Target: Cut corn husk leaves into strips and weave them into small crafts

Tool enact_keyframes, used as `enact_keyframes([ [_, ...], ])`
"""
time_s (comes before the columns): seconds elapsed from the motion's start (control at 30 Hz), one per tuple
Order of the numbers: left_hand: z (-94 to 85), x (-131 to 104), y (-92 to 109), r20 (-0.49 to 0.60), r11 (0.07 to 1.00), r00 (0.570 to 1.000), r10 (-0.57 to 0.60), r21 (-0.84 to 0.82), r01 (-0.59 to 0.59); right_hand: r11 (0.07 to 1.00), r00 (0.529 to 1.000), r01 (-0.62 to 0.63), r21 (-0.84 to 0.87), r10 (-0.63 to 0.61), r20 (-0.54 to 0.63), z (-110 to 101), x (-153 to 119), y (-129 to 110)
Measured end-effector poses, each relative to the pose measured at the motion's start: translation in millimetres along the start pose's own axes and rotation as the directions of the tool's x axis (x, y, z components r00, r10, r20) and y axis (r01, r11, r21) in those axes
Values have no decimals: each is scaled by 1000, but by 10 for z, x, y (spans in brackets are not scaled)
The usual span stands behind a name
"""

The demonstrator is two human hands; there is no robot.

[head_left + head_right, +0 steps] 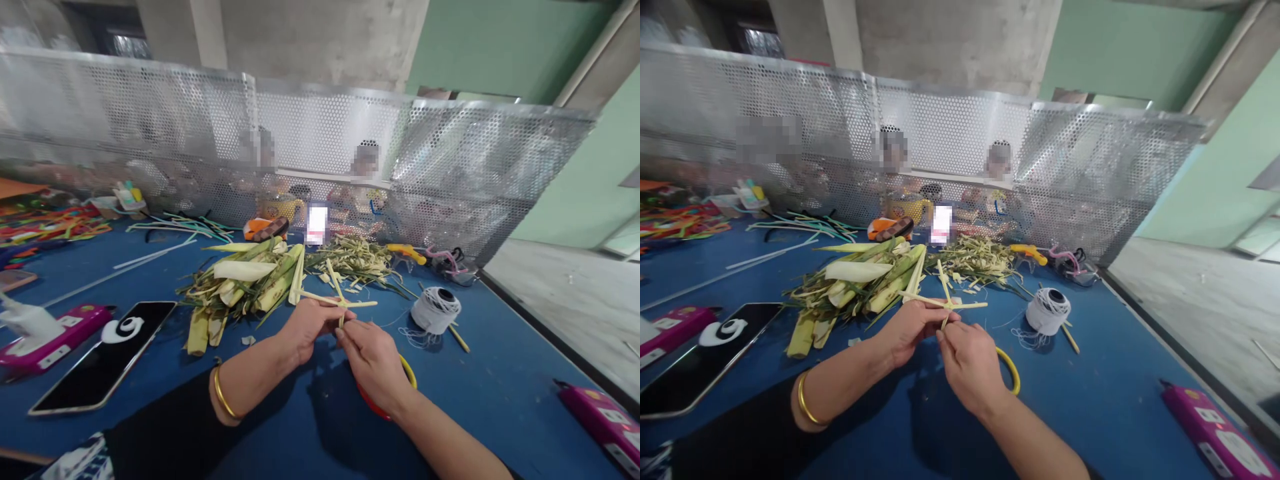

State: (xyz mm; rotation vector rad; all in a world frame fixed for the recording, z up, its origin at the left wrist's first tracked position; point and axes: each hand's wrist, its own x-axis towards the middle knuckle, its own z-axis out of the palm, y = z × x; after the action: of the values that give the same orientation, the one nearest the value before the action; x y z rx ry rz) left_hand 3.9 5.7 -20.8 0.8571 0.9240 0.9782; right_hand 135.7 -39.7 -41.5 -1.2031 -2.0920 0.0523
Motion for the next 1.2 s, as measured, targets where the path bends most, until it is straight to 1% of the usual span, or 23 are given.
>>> enact_keyframes([
  [0.07,-25,19,24,9,1000,1000,-9,6,9,999,999,-14,-30,13,-47,-74,27,49],
  [0.17,-37,19,49,4,999,999,-34,6,34,985,977,-82,-154,48,-210,-157,83,165],
  [0.2,-35,14,49,8,999,999,-40,13,39,975,973,-93,-200,47,-226,-162,100,201],
  [0.27,-29,5,33,20,999,1000,-12,52,11,968,989,-62,-245,26,-148,-140,121,250],
  [0.33,-26,4,4,36,990,998,49,134,-54,972,999,-16,-235,8,-35,-103,121,259],
  [0.37,-27,6,-11,47,980,996,76,182,-84,975,1000,-9,-223,8,-5,-89,115,251],
  [0.47,-32,21,-43,67,948,991,113,291,-128,988,999,-42,-149,43,0,-89,91,199],
  [0.57,-34,31,-47,46,935,992,120,330,-129,996,997,-76,-51,76,4,-121,73,143],
  [0.63,-37,34,-38,31,934,993,118,335,-121,997,997,-79,-10,79,8,-136,71,121],
  [0.7,-45,36,-19,42,942,993,113,314,-121,993,994,-109,46,108,25,-148,80,124],
  [0.77,-59,42,10,91,958,993,80,269,-102,966,975,-215,145,204,83,-169,102,161],
  [0.83,-75,50,42,151,970,988,28,234,-63,890,929,-364,273,325,178,-199,138,227],
  [0.9,-85,54,66,184,971,983,-1,237,-44,766,869,-494,411,419,263,-226,178,300],
  [0.93,-87,53,73,190,966,982,-2,253,-47,699,846,-532,477,450,285,-234,197,330],
  [1.0,-82,43,74,191,953,982,-6,300,-52,574,822,-554,603,490,289,-231,224,365],
  [1.1,-61,16,50,200,925,979,-30,378,-49,416,808,-511,752,532,254,-191,232,353],
  [1.17,-43,-8,31,226,906,974,-25,416,-74,344,792,-488,802,561,241,-157,223,322],
  [1.2,-33,-20,25,243,899,970,-12,428,-96,329,785,-481,813,575,232,-141,217,306],
])
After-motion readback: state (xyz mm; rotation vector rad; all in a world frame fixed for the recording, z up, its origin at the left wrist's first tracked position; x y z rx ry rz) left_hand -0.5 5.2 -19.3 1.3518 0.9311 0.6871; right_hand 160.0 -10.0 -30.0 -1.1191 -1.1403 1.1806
